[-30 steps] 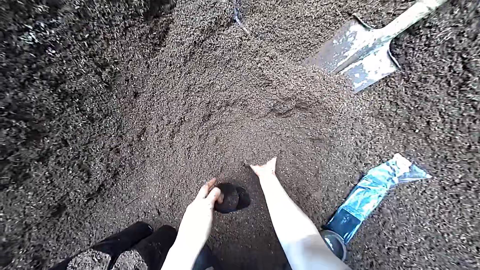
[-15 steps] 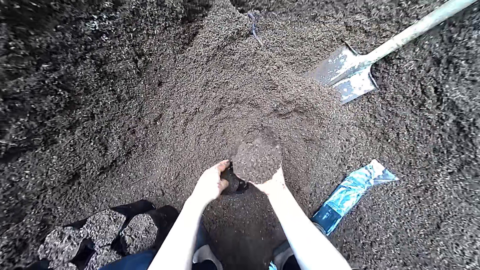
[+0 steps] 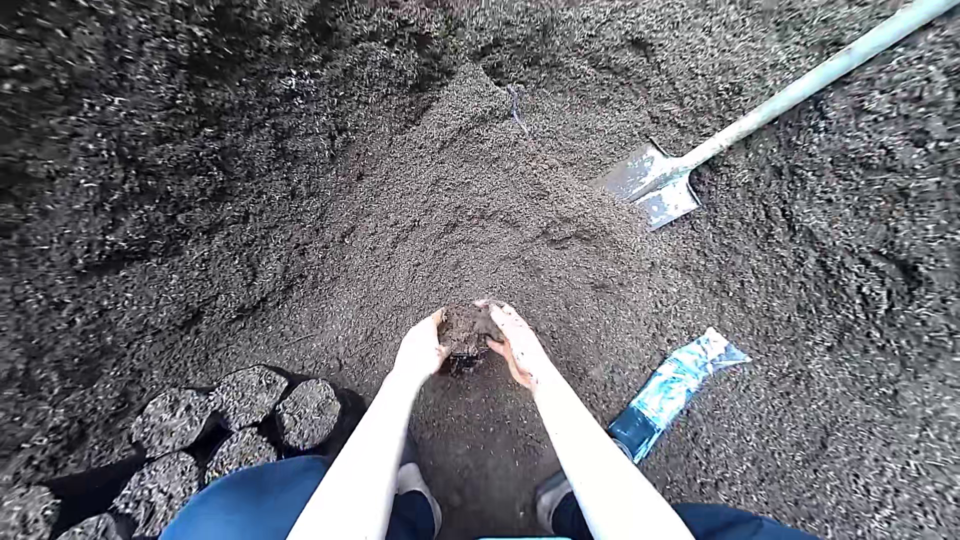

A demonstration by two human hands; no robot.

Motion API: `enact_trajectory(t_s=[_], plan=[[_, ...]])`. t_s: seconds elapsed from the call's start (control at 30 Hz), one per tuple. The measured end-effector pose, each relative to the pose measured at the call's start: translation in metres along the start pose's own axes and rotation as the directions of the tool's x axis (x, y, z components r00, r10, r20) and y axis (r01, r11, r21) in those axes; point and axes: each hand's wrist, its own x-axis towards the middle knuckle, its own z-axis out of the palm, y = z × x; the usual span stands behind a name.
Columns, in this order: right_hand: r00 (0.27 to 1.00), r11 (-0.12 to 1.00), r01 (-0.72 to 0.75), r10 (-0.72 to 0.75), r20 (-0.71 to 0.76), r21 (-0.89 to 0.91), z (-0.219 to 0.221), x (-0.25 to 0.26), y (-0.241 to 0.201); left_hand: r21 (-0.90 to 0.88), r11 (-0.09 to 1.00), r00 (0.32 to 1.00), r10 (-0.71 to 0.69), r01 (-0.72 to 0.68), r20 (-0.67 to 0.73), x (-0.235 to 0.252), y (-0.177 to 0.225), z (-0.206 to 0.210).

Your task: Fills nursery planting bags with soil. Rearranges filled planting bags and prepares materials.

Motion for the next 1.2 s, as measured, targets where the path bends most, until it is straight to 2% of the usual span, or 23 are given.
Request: enact_trajectory(t_s=[0.07,0.1,0.17,0.2,0.23,0.3,0.37,0.43,0.5,0.57,0.63,0.7,0.73,0.8,0.87,0.93,1.0,1.1,1.2], plan=[[0.989,0.942,0.075,-0.113,-0.097,-0.326,-0.013,0.004,0.005,0.041,0.998,0.998,-0.053,0.055,-0.045,-0.003,-0.002,0.005],[0.985,0.867,0.014,-0.098,-0.141,-0.498,-0.020,0.005,0.008,0.085,0.991,0.994,-0.100,0.104,-0.051,-0.005,0.000,0.007],[0.975,0.683,-0.218,0.129,-0.178,-0.697,-0.023,0.010,0.020,0.188,0.963,0.981,-0.191,0.194,-0.032,-0.011,0.006,0.011],[0.957,0.606,-0.278,0.241,-0.161,-0.745,-0.021,0.015,0.031,0.228,0.950,0.977,-0.214,0.213,-0.022,-0.013,0.009,0.015],[0.943,0.555,-0.285,0.307,-0.126,-0.781,-0.016,0.020,0.039,0.255,0.942,0.975,-0.223,0.219,-0.012,-0.014,0.011,0.018],[0.944,0.476,-0.231,0.322,-0.076,-0.848,-0.005,0.025,0.034,0.257,0.942,0.976,-0.218,0.213,-0.009,-0.016,0.017,0.018],[0.971,0.452,-0.156,0.233,-0.053,-0.878,0.004,0.020,0.015,0.211,0.956,0.979,-0.195,0.203,-0.055,-0.024,0.027,0.009],[0.994,0.500,-0.093,0.097,-0.051,-0.861,0.008,0.010,0.001,0.132,0.976,0.979,-0.153,0.171,-0.135,-0.031,0.033,0.000],[0.999,0.542,-0.037,-0.010,-0.050,-0.840,0.006,0.009,0.011,0.087,0.983,0.973,-0.147,0.164,-0.179,-0.030,0.027,0.004],[0.999,0.580,-0.029,0.033,-0.012,-0.814,-0.001,0.020,0.031,0.124,0.969,0.971,-0.198,0.214,-0.131,-0.021,0.013,0.010],[0.994,0.727,-0.093,0.107,-0.022,-0.680,-0.015,0.032,0.046,0.181,0.945,0.962,-0.264,0.271,-0.062,-0.015,0.011,0.008],[0.961,0.907,-0.274,0.245,-0.129,-0.320,-0.030,0.036,0.060,0.235,0.927,0.956,-0.287,0.292,-0.055,-0.015,0.020,0.005],[0.922,0.923,-0.369,0.348,-0.171,-0.114,-0.038,0.038,0.069,0.255,0.927,0.962,-0.261,0.274,-0.083,-0.015,0.022,0.005],[0.822,0.833,-0.510,0.546,-0.161,0.215,-0.049,0.047,0.094,0.279,0.948,0.984,-0.118,0.151,-0.134,-0.009,0.018,0.008],[0.758,0.696,-0.550,0.648,-0.072,0.462,-0.049,0.059,0.121,0.344,0.939,0.996,0.004,0.028,-0.092,0.002,0.009,0.011],[0.763,0.594,-0.460,0.645,-0.049,0.660,-0.038,0.074,0.134,0.372,0.928,0.999,-0.027,0.008,0.045,0.012,0.007,0.010],[0.787,0.536,-0.305,0.608,-0.109,0.787,-0.023,0.096,0.135,0.343,0.939,0.990,-0.070,0.023,0.125,0.021,0.010,0.009],[0.824,0.460,-0.146,0.546,-0.149,0.876,-0.008,0.131,0.129,0.248,0.969,0.996,-0.026,0.005,0.081,0.027,0.013,0.007],[0.850,0.340,0.007,0.493,-0.185,0.940,-0.008,0.174,0.125,0.179,0.980,0.997,0.083,-0.081,-0.005,0.022,0.015,0.009]])
